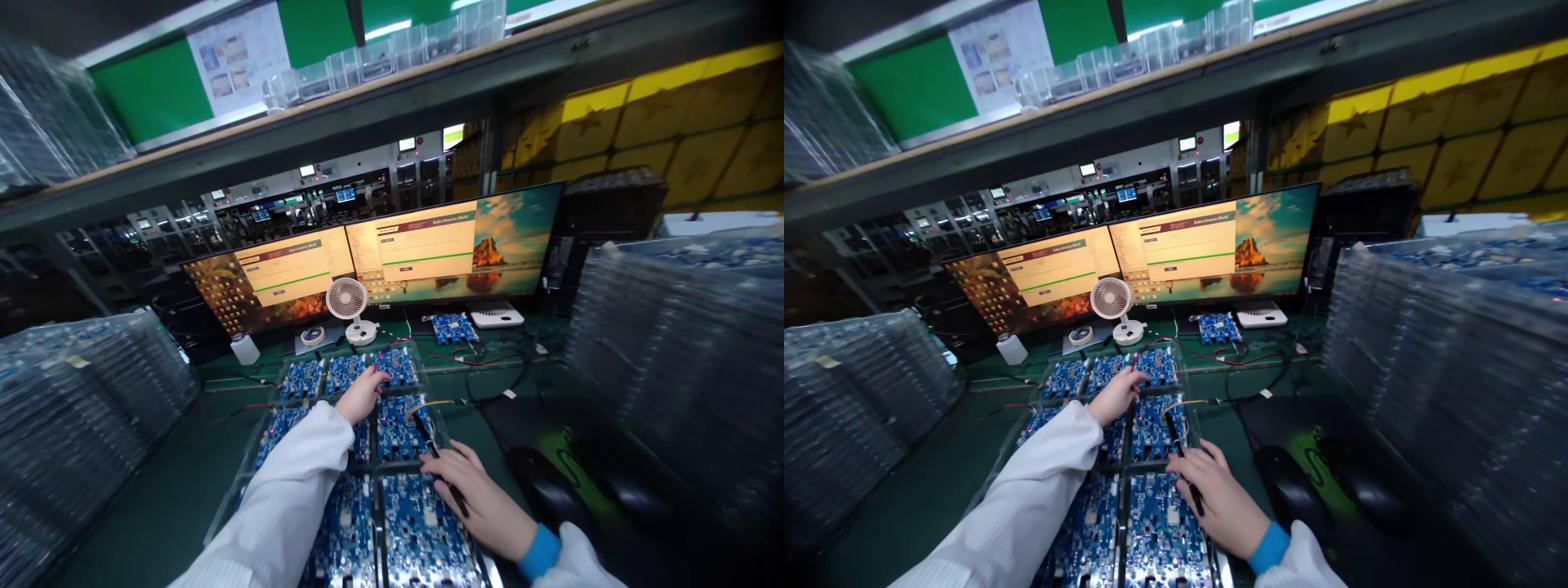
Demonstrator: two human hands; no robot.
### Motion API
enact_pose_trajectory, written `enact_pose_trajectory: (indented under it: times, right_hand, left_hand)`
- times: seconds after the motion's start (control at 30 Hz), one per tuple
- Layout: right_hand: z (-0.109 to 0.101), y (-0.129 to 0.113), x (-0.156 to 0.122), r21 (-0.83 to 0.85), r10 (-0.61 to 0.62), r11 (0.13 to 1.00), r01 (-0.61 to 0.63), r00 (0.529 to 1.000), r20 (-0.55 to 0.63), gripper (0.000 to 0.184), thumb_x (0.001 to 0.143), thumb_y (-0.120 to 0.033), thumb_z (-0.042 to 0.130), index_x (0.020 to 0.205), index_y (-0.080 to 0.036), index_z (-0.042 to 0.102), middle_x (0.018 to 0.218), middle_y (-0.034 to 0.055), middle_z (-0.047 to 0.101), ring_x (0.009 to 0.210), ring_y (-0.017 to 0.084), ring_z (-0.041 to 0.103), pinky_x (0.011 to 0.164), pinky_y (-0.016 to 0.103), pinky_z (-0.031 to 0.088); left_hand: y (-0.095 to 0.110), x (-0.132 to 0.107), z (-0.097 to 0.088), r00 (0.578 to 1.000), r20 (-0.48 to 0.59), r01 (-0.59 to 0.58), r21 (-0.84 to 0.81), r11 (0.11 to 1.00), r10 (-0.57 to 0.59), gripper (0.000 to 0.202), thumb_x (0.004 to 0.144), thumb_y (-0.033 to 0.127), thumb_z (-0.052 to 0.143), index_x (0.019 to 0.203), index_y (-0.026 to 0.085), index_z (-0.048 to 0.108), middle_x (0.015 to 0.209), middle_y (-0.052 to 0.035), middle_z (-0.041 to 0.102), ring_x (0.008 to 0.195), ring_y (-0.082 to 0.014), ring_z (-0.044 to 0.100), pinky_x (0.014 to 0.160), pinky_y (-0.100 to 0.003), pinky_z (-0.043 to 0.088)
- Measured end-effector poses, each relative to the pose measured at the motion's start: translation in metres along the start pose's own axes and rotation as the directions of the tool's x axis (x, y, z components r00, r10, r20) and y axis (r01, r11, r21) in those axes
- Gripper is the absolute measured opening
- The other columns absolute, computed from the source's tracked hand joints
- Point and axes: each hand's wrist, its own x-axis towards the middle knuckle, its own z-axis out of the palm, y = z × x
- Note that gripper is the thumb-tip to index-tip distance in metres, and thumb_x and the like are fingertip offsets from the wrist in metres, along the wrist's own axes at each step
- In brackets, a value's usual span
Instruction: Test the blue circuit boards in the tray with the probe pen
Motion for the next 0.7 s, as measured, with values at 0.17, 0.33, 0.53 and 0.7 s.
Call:
enact_pose_trajectory:
  times: [0.17, 0.33, 0.53, 0.7]
  right_hand:
    - [-0.003, -0.003, -0.002, -0.096, 0.0, 0.995, 0.005, 0.999, 0.055, 0.024, 0.095, -0.035, 0.043, 0.113, -0.032, 0.059, 0.115, 0.0034, 0.061, 0.111, 0.023, 0.052, 0.11, 0.058, 0.016]
    - [-0.004, -0.005, 0.0, -0.18, 0.004, 0.984, 0.012, 0.996, 0.089, 0.025, 0.097, -0.035, 0.038, 0.114, -0.03, 0.057, 0.118, 0.0044, 0.06, 0.113, 0.021, 0.052, 0.111, 0.059, 0.015]
    - [-0.002, 0.001, -0.001, -0.274, -0.02, 0.961, 0.043, 0.996, 0.085, 0.03, 0.098, -0.036, 0.038, 0.122, -0.032, 0.054, 0.119, 0.0048, 0.061, 0.115, 0.023, 0.053, 0.11, 0.062, 0.021]
    - [0.0, 0.012, -0.003, -0.35, -0.153, 0.925, 0.151, 0.988, 0.023, 0.03, 0.096, -0.032, 0.043, 0.124, -0.031, 0.054, 0.12, 0.0056, 0.061, 0.113, 0.024, 0.056, 0.107, 0.056, 0.034]
  left_hand:
    - [0.008, -0.004, 0.001, 0.998, 0.044, -0.038, 0.081, 0.996, 0.034, 0.063, 0.071, -0.007, 0.038, 0.125, 0.025, 0.05, 0.107, -0.0041, 0.043, 0.082, -0.0123, 0.052, 0.084, -0.027, 0.047]
    - [0.015, -0.005, 0.007, 0.999, 0.051, -0.013, 0.166, 0.986, 0.005, 0.075, 0.067, -0.008, 0.039, 0.133, 0.027, 0.041, 0.112, -0.006, 0.041, 0.081, -0.0131, 0.052, 0.08, -0.027, 0.047]
    - [0.021, -0.011, 0.011, 1.0, -0.001, 0.017, 0.15, 0.989, -0.017, 0.077, 0.058, -0.007, 0.045, 0.128, 0.025, 0.047, 0.117, -0.0068, 0.04, 0.099, -0.0184, 0.053, 0.095, -0.031, 0.044]
    - [0.03, -0.017, 0.007, 0.988, -0.113, 0.116, 0.099, 0.988, -0.105, 0.07, 0.066, -0.003, 0.046, 0.131, 0.022, 0.044, 0.127, -0.0107, 0.039, 0.118, -0.0233, 0.046, 0.102, -0.036, 0.041]
